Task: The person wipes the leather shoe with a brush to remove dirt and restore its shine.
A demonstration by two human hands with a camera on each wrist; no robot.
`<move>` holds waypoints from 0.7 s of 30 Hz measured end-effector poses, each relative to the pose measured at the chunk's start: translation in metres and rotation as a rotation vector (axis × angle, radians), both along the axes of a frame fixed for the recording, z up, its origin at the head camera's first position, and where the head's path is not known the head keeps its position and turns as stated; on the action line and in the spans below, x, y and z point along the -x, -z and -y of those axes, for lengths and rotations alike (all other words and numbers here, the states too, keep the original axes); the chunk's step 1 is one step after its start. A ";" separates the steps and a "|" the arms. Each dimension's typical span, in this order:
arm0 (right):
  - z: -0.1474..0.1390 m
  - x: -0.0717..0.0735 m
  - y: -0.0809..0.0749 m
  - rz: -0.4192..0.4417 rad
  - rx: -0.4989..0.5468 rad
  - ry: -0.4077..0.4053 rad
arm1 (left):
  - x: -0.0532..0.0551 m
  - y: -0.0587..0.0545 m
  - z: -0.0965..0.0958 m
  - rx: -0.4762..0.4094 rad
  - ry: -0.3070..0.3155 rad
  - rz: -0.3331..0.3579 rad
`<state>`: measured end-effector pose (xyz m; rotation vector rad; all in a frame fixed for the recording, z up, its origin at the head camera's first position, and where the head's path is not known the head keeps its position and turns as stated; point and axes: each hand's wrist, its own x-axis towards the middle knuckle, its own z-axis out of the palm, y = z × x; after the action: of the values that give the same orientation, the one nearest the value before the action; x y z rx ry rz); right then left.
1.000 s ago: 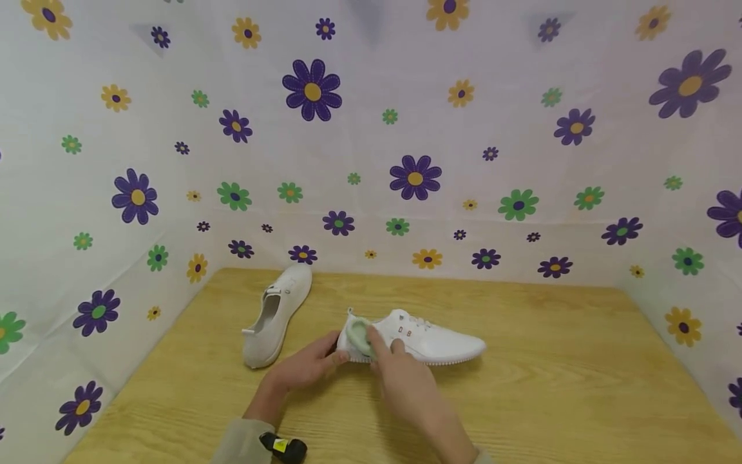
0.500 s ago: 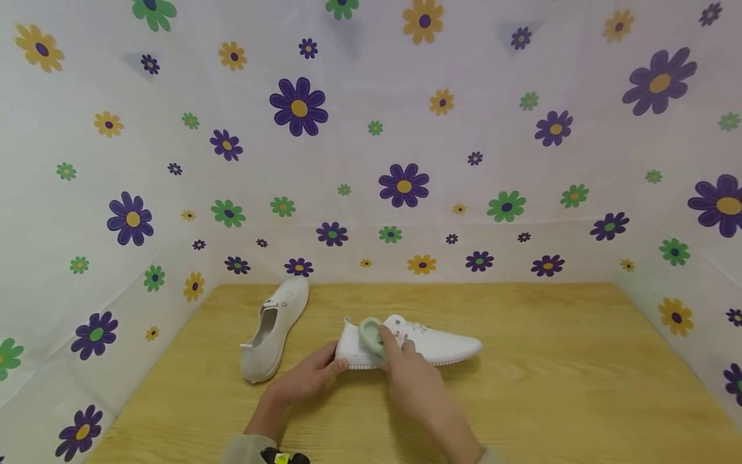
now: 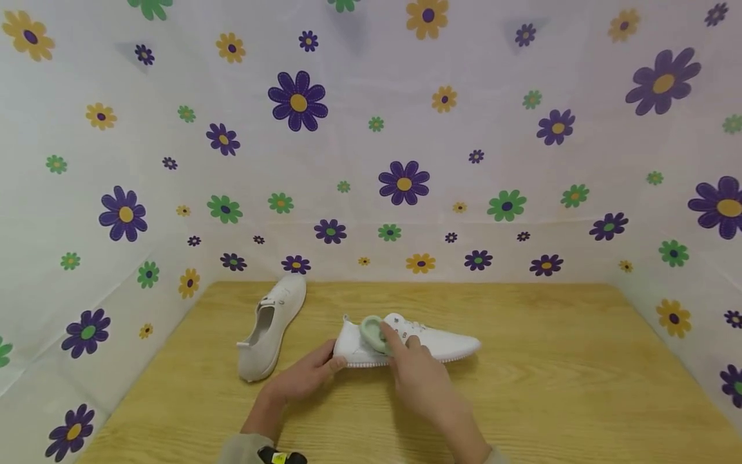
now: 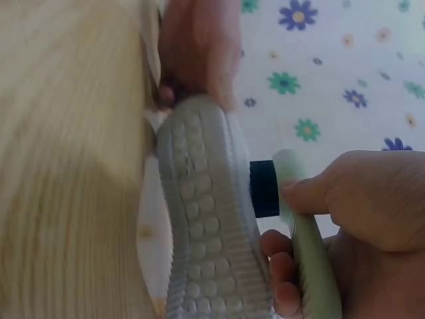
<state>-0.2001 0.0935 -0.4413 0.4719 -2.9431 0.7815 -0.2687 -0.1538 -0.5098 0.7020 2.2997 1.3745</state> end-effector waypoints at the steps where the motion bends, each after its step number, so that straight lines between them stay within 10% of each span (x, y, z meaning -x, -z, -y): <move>1: 0.002 0.000 0.001 -0.010 0.000 -0.015 | 0.001 0.000 0.000 -0.003 0.009 -0.003; 13: -0.006 -0.004 -0.006 0.006 -0.029 0.076 | 0.002 0.002 -0.001 0.007 0.008 -0.006; 21: 0.007 -0.008 -0.004 0.036 -0.012 -0.024 | 0.000 0.001 0.000 -0.024 0.024 -0.006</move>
<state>-0.1922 0.0864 -0.4368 0.4997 -2.9822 0.7838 -0.2687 -0.1535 -0.5109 0.7394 2.2757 1.3934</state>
